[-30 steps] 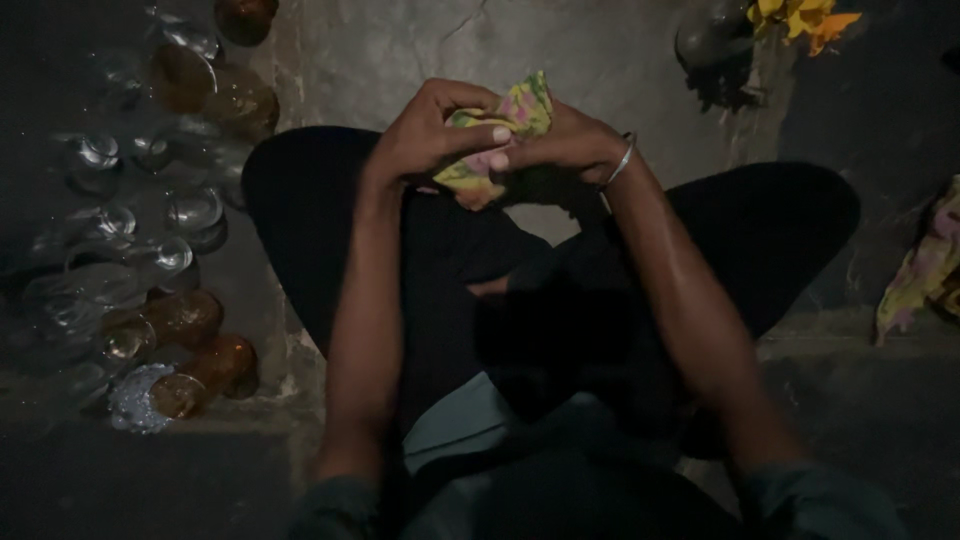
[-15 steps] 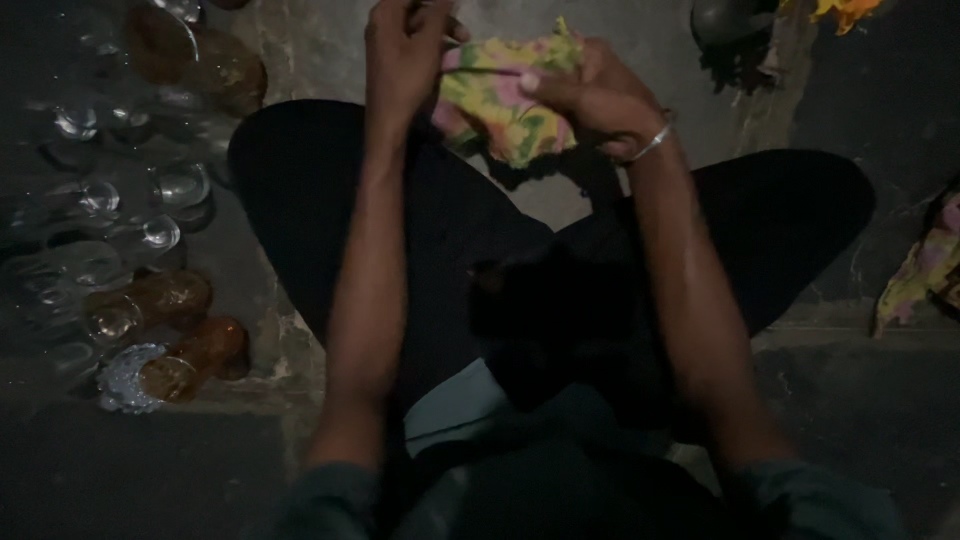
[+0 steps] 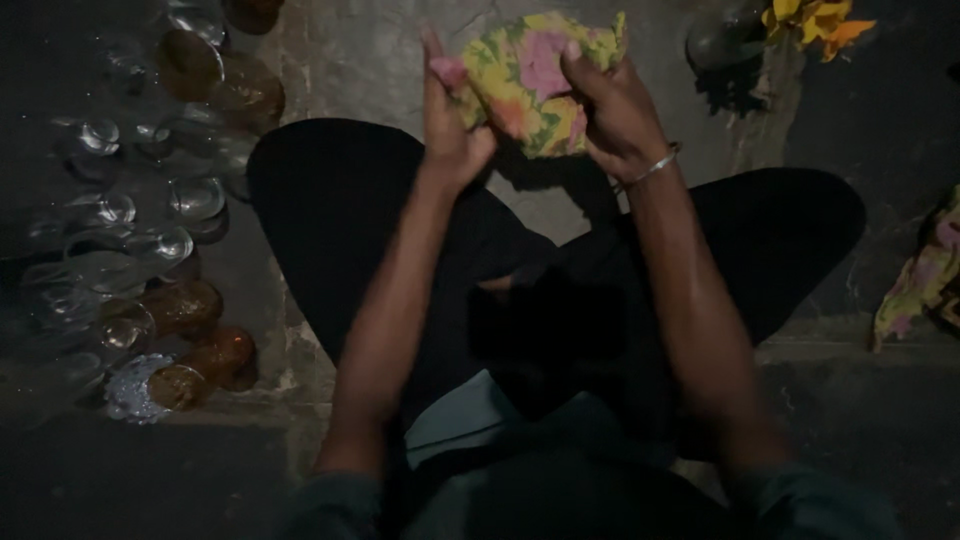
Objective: The person sits on the floor and wipes a small amber-colored glass tumbler with a patterned cloth. They rotate the glass to clean all sides and then place it on the floor among other similar glasses. The person repeats this process with a second glass.
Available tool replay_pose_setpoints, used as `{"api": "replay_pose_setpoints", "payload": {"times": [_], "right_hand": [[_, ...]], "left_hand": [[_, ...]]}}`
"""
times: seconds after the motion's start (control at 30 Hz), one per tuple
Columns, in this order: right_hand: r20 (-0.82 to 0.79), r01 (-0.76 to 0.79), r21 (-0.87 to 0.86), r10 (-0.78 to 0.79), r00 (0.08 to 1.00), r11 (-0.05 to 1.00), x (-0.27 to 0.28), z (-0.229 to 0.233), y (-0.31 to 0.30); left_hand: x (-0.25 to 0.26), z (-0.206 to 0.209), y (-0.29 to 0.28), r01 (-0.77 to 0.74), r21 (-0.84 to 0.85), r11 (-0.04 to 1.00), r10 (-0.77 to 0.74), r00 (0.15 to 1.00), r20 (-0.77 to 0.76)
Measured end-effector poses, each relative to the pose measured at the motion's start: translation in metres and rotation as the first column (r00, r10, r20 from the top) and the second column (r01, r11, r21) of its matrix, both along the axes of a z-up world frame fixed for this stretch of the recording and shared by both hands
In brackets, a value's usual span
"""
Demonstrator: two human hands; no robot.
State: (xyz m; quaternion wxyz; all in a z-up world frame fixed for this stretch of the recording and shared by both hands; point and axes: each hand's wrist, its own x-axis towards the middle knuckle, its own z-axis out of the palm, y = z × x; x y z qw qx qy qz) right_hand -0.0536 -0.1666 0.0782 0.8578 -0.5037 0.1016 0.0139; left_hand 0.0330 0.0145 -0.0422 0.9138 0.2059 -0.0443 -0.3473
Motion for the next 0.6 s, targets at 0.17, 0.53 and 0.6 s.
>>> {"api": "replay_pose_setpoints", "payload": {"times": [0.17,0.53,0.6], "right_hand": [[-0.059,0.062,-0.171,-0.073,0.996,0.983,-0.004,-0.003,-0.008],[-0.035,-0.019,-0.059,0.017,0.999,0.998,-0.003,0.024,-0.001],[-0.049,-0.014,-0.084,0.010,0.999,0.996,-0.004,0.023,0.000]], "left_hand": [[0.015,0.050,0.011,0.067,0.338,0.939,-0.139,0.971,0.193],[0.013,0.060,0.006,0.061,0.393,0.918,-0.170,0.953,0.249],[0.013,0.057,0.005,-0.030,0.394,0.919,-0.098,0.948,0.301]]}}
